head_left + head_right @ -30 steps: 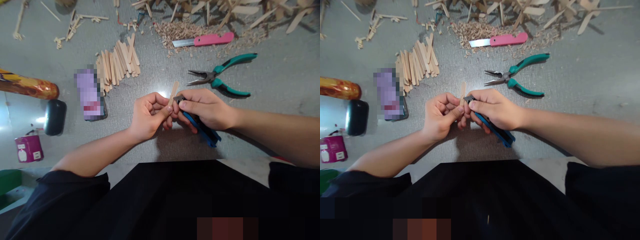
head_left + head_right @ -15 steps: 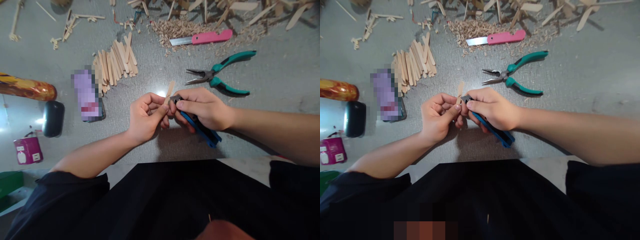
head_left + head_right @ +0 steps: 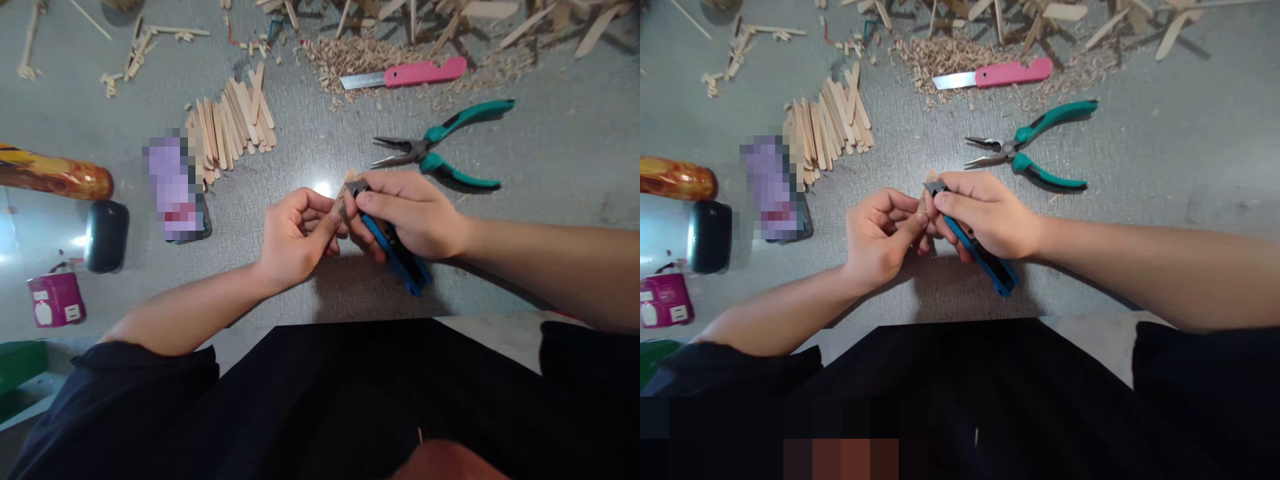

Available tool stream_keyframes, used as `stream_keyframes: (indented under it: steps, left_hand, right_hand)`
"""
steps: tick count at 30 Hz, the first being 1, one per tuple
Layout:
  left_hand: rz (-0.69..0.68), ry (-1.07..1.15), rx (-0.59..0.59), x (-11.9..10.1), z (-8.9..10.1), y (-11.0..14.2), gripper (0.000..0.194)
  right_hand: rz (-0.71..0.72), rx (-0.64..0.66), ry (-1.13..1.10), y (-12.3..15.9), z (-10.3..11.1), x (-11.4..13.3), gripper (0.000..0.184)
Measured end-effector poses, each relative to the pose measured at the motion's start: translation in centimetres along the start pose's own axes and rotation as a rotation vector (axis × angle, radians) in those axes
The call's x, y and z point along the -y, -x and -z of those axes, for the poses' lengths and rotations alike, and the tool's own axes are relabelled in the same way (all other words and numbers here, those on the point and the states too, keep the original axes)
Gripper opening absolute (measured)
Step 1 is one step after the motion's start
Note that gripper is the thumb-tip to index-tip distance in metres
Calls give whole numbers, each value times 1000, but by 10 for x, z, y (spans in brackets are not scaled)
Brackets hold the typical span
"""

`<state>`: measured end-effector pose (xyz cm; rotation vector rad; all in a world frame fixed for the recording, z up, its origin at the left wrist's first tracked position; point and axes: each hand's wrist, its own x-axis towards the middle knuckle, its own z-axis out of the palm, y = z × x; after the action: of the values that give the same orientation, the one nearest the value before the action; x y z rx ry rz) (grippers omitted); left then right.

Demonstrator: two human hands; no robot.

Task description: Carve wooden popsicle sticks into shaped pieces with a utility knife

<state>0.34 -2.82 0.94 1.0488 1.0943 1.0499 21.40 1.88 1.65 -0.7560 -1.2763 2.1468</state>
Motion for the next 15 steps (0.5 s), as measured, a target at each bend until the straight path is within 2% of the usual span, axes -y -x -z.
stream_keyframes:
  steps: [2, 7, 15]
  left_hand:
    - [21, 15, -14, -2, 0, 0, 48]
    - [36, 64, -52, -5, -1, -1, 48]
    - [39, 54, -37, -3, 0, -2, 48]
  right_hand:
    - [31, -10, -19, -1, 1, -1, 24]
    - [-25, -18, 45, -1, 1, 1, 26]
    - [-78, -48, 134, -2, -2, 4, 28]
